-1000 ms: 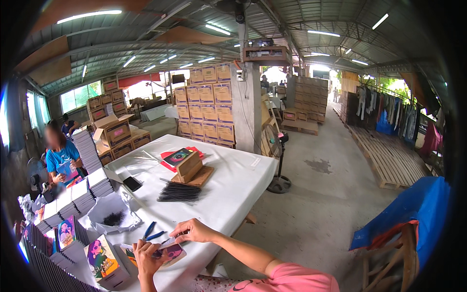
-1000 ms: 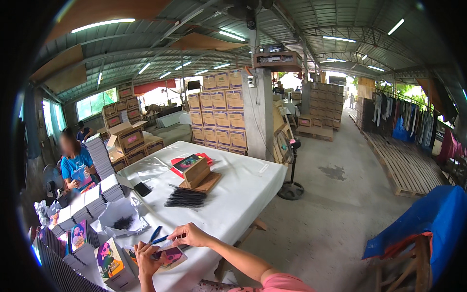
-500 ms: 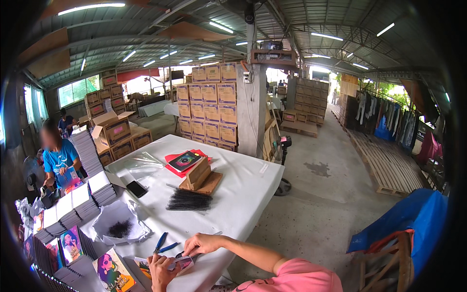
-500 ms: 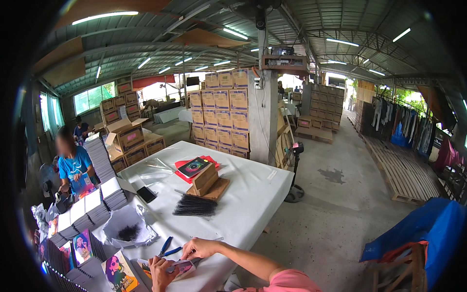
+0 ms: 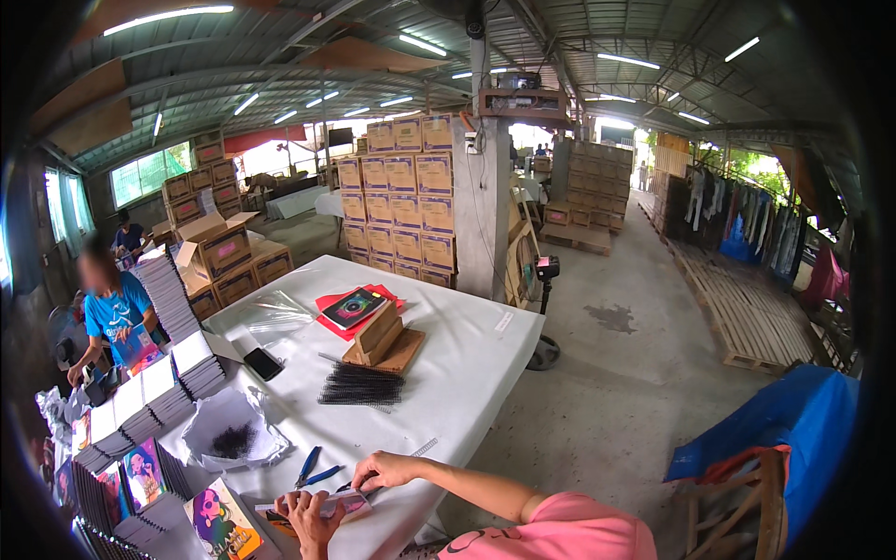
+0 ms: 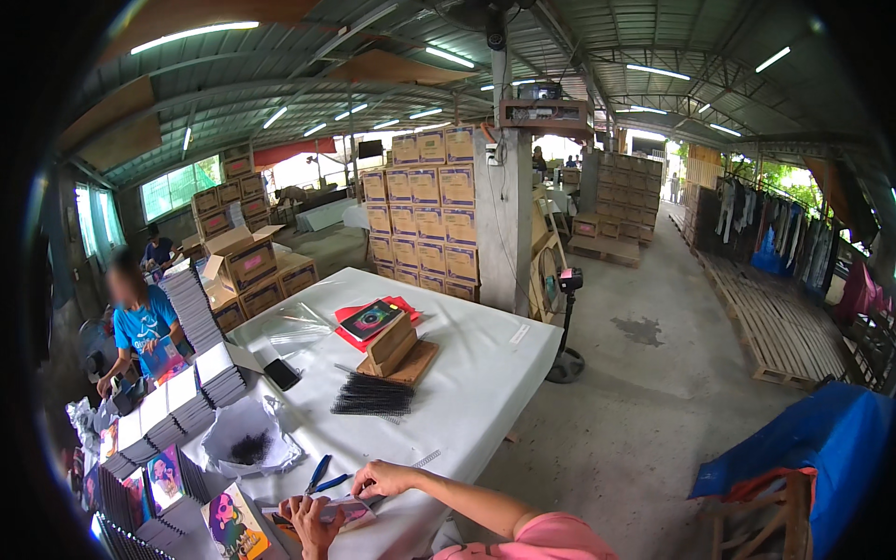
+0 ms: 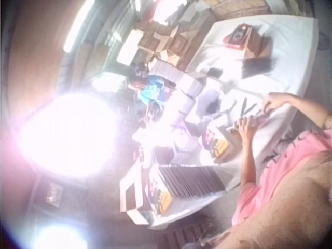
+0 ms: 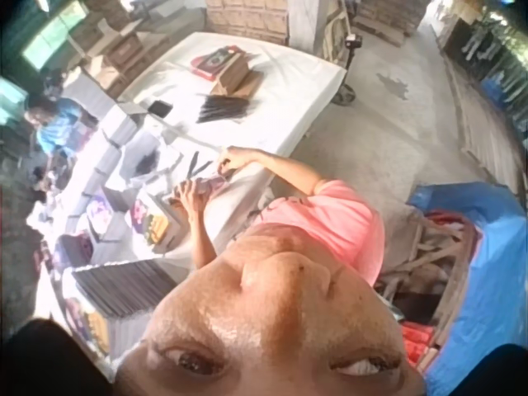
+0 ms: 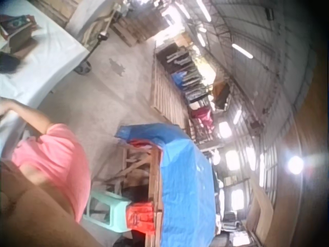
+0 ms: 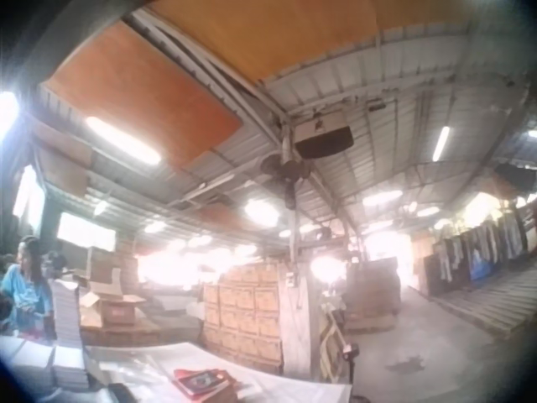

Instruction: The person assembles notebooks by threading spiral coils into the pre-punched holes of notebook covers and pages, then using a tool to crimp the ends of the coils and placing the finished items on a stack.

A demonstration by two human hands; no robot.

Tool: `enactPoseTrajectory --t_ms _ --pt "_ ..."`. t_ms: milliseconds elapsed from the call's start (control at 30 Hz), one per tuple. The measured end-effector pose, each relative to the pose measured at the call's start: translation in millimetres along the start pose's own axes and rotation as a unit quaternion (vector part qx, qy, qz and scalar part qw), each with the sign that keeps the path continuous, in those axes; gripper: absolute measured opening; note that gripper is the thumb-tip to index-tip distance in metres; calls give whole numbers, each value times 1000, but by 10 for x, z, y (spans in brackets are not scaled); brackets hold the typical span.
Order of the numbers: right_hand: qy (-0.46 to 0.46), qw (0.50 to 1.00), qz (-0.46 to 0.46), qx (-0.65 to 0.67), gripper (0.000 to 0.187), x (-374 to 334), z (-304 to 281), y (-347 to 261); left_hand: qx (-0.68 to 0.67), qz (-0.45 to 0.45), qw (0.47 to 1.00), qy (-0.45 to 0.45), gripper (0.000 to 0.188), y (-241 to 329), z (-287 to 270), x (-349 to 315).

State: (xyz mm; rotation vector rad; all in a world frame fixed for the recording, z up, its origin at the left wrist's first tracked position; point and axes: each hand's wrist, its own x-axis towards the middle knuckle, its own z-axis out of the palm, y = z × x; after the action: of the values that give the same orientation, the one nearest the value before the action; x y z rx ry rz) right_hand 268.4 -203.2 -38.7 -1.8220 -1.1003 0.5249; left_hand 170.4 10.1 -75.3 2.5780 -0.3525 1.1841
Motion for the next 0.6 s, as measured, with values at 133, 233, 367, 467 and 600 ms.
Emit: enactPoseTrajectory --t_ms 133,233,367,467,600 --pt "36 998 7 47 21 12 82 67 16 -20 999 36 30 64 46 16" --pt "60 994 -56 65 20 7 127 110 25 -36 997 63 33 79 102 26" --pt "80 994 -34 70 19 -39 119 -15 48 -27 996 75 35 81 90 4" --pt "104 993 -54 33 21 3 149 2 42 -42 996 70 37 136 88 29" --pt "140 988 -56 30 26 -32 192 42 56 -29 996 67 37 103 74 40"
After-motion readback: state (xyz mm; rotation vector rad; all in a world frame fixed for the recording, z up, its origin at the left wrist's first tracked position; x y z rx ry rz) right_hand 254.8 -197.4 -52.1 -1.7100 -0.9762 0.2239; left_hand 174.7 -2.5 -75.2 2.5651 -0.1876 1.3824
